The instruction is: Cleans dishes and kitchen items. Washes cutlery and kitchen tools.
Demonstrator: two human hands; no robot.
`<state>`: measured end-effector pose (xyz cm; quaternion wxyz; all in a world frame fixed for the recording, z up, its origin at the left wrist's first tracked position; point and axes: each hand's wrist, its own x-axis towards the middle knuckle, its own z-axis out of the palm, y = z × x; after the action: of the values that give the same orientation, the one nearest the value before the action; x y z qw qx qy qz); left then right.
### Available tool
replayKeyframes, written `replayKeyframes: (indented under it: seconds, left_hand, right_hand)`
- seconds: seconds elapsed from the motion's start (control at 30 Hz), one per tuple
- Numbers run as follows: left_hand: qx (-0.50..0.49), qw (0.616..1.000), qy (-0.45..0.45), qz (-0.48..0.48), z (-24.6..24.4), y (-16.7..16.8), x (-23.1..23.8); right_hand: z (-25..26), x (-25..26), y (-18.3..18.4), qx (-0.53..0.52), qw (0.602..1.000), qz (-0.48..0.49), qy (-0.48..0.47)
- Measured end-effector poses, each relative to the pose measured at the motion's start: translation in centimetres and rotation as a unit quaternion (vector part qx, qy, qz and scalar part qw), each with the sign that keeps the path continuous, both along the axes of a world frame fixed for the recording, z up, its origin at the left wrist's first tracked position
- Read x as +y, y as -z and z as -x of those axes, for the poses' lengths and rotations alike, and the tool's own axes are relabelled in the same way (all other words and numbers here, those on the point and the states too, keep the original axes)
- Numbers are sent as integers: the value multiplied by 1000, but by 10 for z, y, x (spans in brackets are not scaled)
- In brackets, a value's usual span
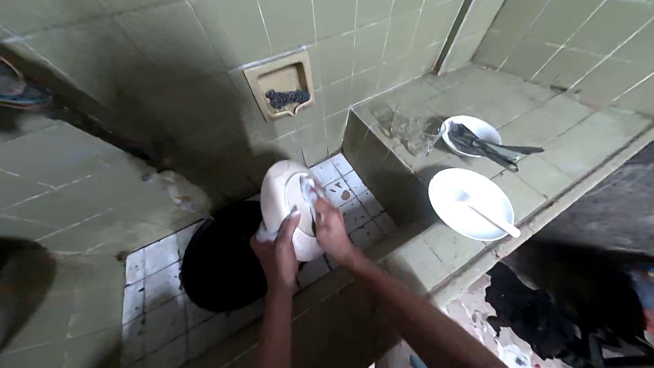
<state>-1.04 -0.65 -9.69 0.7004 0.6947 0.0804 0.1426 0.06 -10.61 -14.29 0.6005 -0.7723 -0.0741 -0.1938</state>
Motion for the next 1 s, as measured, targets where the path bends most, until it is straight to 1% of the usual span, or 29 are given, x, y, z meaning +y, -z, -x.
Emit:
replayKeyframes:
  seconds: [0.03,0.07,0.13,0.2,0.27,0.33,0.4,0.47,0.5,0.57,0.63,0.7,0.73,0.77,0.83,0.87,0.9,0.93,1.0]
  left_hand:
    - [10,1000,-9,8,-2,6,0]
    - [22,1000,-18,10,-3,12,0]
    - [41,999,-20,6,0,15,2]
    - [14,1000,-5,14,3,8,3]
    - [-15,1000,4,6,3,1,0]
    - [5,999,-13,-45,2,-4,-2]
    - [14,999,-16,-33,-3,1,1]
    - [9,1000,-11,-8,-7,10,5]
    - [7,1000,-6,-5,-6,12,6]
    - [10,1000,2,-4,0,6,5]
    - [0,1000,-5,-19,3,-3,2]
    - [-19,999,-19,-23,2,-7,3]
    - [-31,999,-24,-20,-1,-7,6]
    - [-38,999,-28,-20,-4,-6,9]
    - [-30,999,-33,-26,-9,0,15]
    - [-19,999,-35,-31,-11,2,17]
    - [-9,999,-32,-30,-12,5,20]
    - [-3,999,-28,-28,-11,7,22]
    - [-1,1000,-2,-5,-6,10,22]
  right_hand:
    - [13,7,5,9,1000,-11,5]
    - [26,15,10,-5,1000,-15,8]
    - [38,20,7,-29,999,-10,-23]
    - [23,9,-6,-49,997,14,-58]
    - [-5,-1,-11,-53,998,30,-26]
    - [-12,-3,-10,7,1000,11,9]
    - [11,0,-10,61,998,-12,4]
    - [35,13,-8,33,999,-32,-14]
    - [38,17,-9,12,999,-28,-28]
    - [26,14,-18,-13,999,4,-44]
    - [-7,4,-18,-31,999,30,-18]
    - [-26,-4,-7,19,999,27,13]
    - [-24,-5,-4,61,997,38,29]
    - [-13,-4,-1,109,992,49,40]
    - [21,1,-6,199,979,38,16]
    - [37,7,-11,208,978,27,0]
    - [51,14,-14,178,984,16,-4]
    - [59,21,-16,122,992,9,-6]
    - [56,26,-25,45,998,-5,-38]
